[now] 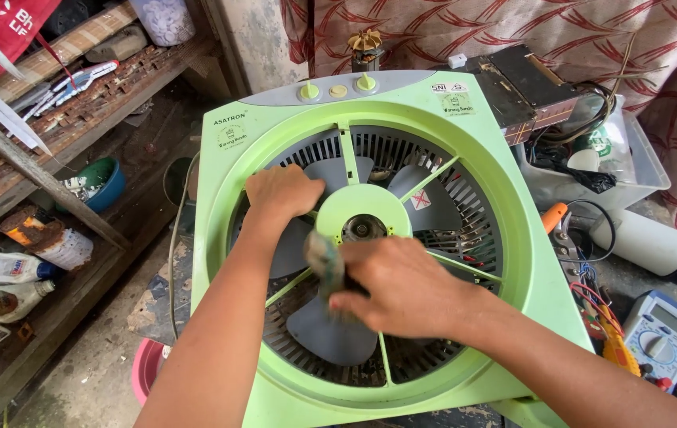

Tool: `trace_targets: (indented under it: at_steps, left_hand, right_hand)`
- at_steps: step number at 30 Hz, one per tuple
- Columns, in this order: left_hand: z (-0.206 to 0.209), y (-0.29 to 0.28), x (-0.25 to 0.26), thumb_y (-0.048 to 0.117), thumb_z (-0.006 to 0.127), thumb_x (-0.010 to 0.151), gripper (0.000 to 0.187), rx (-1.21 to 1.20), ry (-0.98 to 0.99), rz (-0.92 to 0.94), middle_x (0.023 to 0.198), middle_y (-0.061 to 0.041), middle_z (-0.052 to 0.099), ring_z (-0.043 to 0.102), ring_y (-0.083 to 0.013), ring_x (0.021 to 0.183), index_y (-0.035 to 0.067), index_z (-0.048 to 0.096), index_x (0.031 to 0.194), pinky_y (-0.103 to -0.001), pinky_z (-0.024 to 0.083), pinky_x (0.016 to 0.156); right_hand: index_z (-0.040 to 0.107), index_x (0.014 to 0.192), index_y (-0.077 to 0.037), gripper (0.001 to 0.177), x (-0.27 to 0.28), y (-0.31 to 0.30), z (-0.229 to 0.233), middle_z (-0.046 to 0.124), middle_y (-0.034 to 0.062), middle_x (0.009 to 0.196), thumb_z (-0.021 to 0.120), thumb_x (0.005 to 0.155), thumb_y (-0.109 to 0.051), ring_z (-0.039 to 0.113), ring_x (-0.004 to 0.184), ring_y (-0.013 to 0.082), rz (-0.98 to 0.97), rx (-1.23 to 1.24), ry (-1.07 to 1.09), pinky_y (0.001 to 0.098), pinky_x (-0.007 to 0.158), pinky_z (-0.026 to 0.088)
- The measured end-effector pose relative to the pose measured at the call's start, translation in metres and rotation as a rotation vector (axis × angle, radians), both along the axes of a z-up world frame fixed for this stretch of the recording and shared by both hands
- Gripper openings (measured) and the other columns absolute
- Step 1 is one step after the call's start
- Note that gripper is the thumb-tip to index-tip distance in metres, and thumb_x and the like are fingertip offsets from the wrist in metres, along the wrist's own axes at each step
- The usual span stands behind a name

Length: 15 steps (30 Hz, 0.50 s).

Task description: Cleaning the interior blades and casing of a portable electric fan using a paintbrush to remove dust.

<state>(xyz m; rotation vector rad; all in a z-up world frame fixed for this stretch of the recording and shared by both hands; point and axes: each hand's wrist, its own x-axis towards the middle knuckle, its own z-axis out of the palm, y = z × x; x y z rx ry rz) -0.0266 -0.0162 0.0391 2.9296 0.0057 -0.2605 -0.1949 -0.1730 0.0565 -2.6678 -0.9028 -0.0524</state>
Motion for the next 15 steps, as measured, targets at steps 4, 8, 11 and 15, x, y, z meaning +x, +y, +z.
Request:
trace_targets:
  at_steps: [4,8,11,15]
  left_hand:
    - [-0.001,0.000,0.001,0.031,0.044,0.079,0.024,-0.023,-0.024,-0.010,0.060,0.002,0.045,0.044,-0.0210,0.060,0.016,0.036,0.061,-0.034,0.030,0.059]
    - [-0.001,0.001,0.001,0.036,0.043,0.084,0.028,0.012,0.007,-0.003,0.068,-0.001,0.057,0.055,-0.0243,0.067,0.015,0.047,0.066,-0.035,0.037,0.063]
    - [-0.001,0.001,0.001,0.034,0.043,0.083,0.026,0.002,0.006,-0.001,0.065,0.000,0.052,0.051,-0.0227,0.063,0.015,0.044,0.065,-0.034,0.035,0.062]
    - [-0.003,0.001,0.002,0.031,0.044,0.082,0.024,-0.012,-0.002,-0.004,0.063,0.001,0.048,0.046,-0.0215,0.061,0.015,0.040,0.064,-0.035,0.033,0.062]
  right_hand:
    - [0.063,0.082,-0.013,0.022,0.000,-0.002,0.005,0.068,0.0036,0.081,0.075,0.088,-0.030,0.064,0.064,0.0327,-0.018,0.040,0.008,0.0485,0.054,0.050]
    - [0.057,0.076,-0.011,0.028,-0.011,0.006,0.010,0.064,0.0081,0.074,0.075,0.087,-0.029,0.059,0.060,0.0305,0.243,-0.002,0.221,0.0457,0.054,0.042]
    - [0.057,0.076,-0.012,0.031,-0.006,0.004,0.000,0.063,0.0050,0.072,0.076,0.089,-0.032,0.057,0.056,0.0283,0.160,-0.015,0.143,0.0444,0.050,0.043]
    - [0.061,0.086,-0.012,0.023,0.002,-0.002,-0.009,0.059,0.0040,0.079,0.074,0.091,-0.030,0.058,0.056,0.0338,0.045,0.056,-0.139,0.0483,0.043,0.042]
